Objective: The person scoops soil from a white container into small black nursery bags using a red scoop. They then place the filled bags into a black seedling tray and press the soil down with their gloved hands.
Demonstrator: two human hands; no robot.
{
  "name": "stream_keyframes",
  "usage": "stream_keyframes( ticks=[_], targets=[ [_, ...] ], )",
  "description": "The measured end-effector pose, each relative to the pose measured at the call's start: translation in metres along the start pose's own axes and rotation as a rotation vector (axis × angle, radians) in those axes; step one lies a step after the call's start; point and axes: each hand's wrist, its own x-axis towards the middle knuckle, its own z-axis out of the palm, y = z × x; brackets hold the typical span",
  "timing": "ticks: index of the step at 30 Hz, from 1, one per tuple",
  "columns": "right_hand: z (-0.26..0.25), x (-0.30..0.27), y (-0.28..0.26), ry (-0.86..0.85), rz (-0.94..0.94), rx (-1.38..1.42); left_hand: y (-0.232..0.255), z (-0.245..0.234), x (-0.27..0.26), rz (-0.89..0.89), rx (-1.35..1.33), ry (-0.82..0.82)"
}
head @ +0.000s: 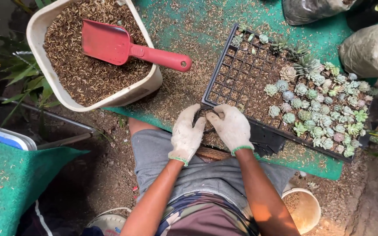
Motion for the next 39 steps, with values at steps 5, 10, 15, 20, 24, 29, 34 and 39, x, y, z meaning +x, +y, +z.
stream_keyframes(
  ticks=[5, 10, 15, 20, 24, 29, 34, 39],
  targets=[
    [-0.024, -0.012, -0.049, -0.142, 0.277, 0.306, 0.0, -0.006, 0.003, -0.091, -0.026, -0.052],
    [-0.014, -0.001, -0.014, -0.257, 0.219, -0.128, 0.015, -0.019, 0.005, -0.031, 0.051, -0.083],
    [0.003, 0.009, -0.001, -0.276, 0.185, -0.276, -0.005, -0.005, 0.032, 0.071, 0.274, -0.11],
    [0.013, 0.016, 0.005, -0.251, 0.142, -0.429, 0.006, -0.006, 0.031, 0.107, 0.354, -0.115],
    [0.02, 0.02, 0.01, -0.224, 0.143, -0.433, 0.018, -0.01, 0.028, 0.121, 0.385, -0.107],
    [0.01, 0.015, -0.007, -0.224, 0.126, -0.397, 0.024, -0.011, 0.028, 0.126, 0.433, -0.127],
    [-0.02, 0.002, -0.029, -0.262, 0.092, -0.329, 0.003, -0.017, 0.032, 0.119, 0.282, -0.152],
    [-0.023, 0.006, -0.043, -0.235, 0.005, -0.316, 0.0, -0.015, 0.024, 0.023, 0.231, -0.157]
  ],
)
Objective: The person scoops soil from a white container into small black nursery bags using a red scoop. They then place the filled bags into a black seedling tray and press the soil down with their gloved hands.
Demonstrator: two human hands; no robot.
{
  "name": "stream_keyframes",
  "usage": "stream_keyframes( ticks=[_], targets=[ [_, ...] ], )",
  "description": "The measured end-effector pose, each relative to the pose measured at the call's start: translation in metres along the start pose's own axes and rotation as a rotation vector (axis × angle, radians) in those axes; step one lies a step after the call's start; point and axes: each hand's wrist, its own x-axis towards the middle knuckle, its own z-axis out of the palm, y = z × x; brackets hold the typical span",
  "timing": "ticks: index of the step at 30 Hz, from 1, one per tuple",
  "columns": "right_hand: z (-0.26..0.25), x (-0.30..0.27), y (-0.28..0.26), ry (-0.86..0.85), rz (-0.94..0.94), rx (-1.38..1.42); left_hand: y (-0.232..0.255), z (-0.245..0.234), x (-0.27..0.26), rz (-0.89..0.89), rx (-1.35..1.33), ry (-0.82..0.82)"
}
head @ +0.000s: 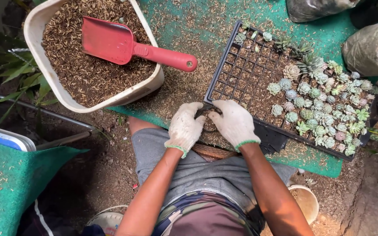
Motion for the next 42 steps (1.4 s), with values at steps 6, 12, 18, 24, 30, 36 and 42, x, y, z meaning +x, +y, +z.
stream_keyframes(
  ticks=[6, 12, 18, 24, 30, 36, 42],
  targets=[
    [0.034, 0.036, 0.019, 0.041, -0.097, -0.237, 0.002, 0.002, 0.003, -0.013, -0.02, 0.037],
    [0.061, 0.043, 0.021, 0.308, -0.161, -0.411, 0.009, -0.002, -0.003, 0.003, 0.003, 0.046],
    [0.011, 0.016, 0.008, 0.083, -0.094, -0.106, 0.006, -0.007, -0.003, -0.005, -0.044, 0.026],
    [0.006, -0.005, 0.005, -0.176, 0.161, -0.009, 0.009, 0.002, -0.018, -0.056, -0.063, 0.019],
    [0.05, 0.019, 0.035, -0.089, 0.123, -0.016, 0.009, 0.009, -0.014, -0.049, -0.007, 0.051],
    [0.047, 0.019, 0.031, -0.002, 0.058, -0.097, 0.018, 0.007, -0.016, 0.016, 0.037, 0.083],
    [0.002, 0.002, 0.01, -0.126, 0.061, 0.01, 0.017, -0.018, -0.02, 0.046, -0.045, 0.056]
  ],
)
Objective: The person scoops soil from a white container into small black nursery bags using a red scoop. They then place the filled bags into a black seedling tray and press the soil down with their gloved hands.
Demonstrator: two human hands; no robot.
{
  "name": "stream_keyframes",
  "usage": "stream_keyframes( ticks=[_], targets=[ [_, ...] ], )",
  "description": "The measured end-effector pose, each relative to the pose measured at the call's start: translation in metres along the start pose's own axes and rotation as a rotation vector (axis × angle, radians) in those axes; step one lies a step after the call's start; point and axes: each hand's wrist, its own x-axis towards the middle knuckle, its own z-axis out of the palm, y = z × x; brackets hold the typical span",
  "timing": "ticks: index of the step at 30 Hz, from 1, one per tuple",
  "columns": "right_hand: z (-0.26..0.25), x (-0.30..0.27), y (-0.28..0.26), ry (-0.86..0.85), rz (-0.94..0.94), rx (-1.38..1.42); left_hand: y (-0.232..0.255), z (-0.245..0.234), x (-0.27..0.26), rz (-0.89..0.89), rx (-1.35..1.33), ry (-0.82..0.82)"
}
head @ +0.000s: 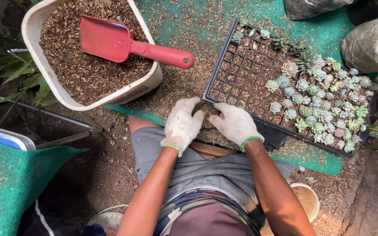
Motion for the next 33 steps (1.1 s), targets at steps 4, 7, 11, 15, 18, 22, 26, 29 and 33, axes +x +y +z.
stream_keyframes(
  ticks=[4, 7, 11, 15, 18, 22, 26, 29, 33],
  targets=[
    [0.01, 0.014, 0.006, 0.054, -0.036, -0.054, -0.012, 0.013, 0.029, 0.054, 0.126, 0.01],
    [0.018, 0.026, 0.011, 0.066, -0.053, -0.135, -0.014, 0.021, 0.042, 0.015, 0.222, -0.007],
    [0.029, 0.036, 0.014, 0.106, -0.06, -0.234, -0.012, 0.022, 0.045, -0.012, 0.249, -0.013],
    [0.029, 0.027, 0.008, 0.167, -0.11, -0.275, -0.005, 0.023, 0.041, 0.005, 0.272, 0.011],
    [0.019, 0.012, -0.001, 0.253, -0.126, -0.394, -0.007, 0.025, 0.038, 0.077, 0.32, 0.048],
    [-0.002, 0.006, 0.02, 0.219, -0.241, 0.012, 0.009, -0.007, 0.013, 0.115, 0.098, 0.077],
    [-0.036, -0.019, -0.013, 0.346, -0.312, 0.711, 0.038, 0.025, 0.01, 0.643, -0.391, 0.533],
    [-0.037, -0.006, -0.021, 0.257, -0.434, 1.045, 0.063, 0.015, 0.017, 0.755, -0.263, 0.425],
    [-0.03, 0.011, -0.027, 0.106, -0.624, 1.536, 0.074, 0.0, 0.075, 0.788, 0.77, 0.819]
  ],
)
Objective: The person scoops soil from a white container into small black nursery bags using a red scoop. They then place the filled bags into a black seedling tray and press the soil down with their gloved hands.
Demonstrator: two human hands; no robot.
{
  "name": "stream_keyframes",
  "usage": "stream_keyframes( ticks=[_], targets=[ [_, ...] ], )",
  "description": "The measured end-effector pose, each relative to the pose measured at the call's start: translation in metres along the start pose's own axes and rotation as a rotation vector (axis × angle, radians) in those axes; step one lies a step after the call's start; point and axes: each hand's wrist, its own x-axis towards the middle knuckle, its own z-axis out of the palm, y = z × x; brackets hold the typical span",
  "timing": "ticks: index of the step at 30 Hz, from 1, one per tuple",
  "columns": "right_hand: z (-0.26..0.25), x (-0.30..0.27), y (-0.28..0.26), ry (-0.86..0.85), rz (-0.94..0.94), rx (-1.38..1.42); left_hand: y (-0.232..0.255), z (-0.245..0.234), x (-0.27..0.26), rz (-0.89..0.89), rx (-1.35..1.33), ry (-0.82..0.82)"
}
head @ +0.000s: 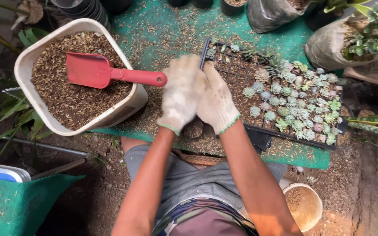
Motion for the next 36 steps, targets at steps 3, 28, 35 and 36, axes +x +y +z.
stream_keyframes(
  ticks=[3, 28, 35, 36],
  targets=[
    [0.007, 0.01, 0.003, -0.116, -0.053, 0.537, -0.01, -0.031, 0.018, -0.786, -0.694, -0.43],
    [-0.23, 0.01, 0.007, -0.121, -0.32, -2.173, 0.134, 0.017, -0.03, 0.165, -0.229, -0.895],
    [-0.24, 0.018, 0.01, -0.162, -0.23, -2.227, 0.136, 0.013, -0.028, 0.174, -0.198, -0.916],
    [-0.242, 0.019, 0.011, -0.162, -0.23, -2.227, 0.136, 0.014, -0.028, 0.174, -0.198, -0.916]
  ],
)
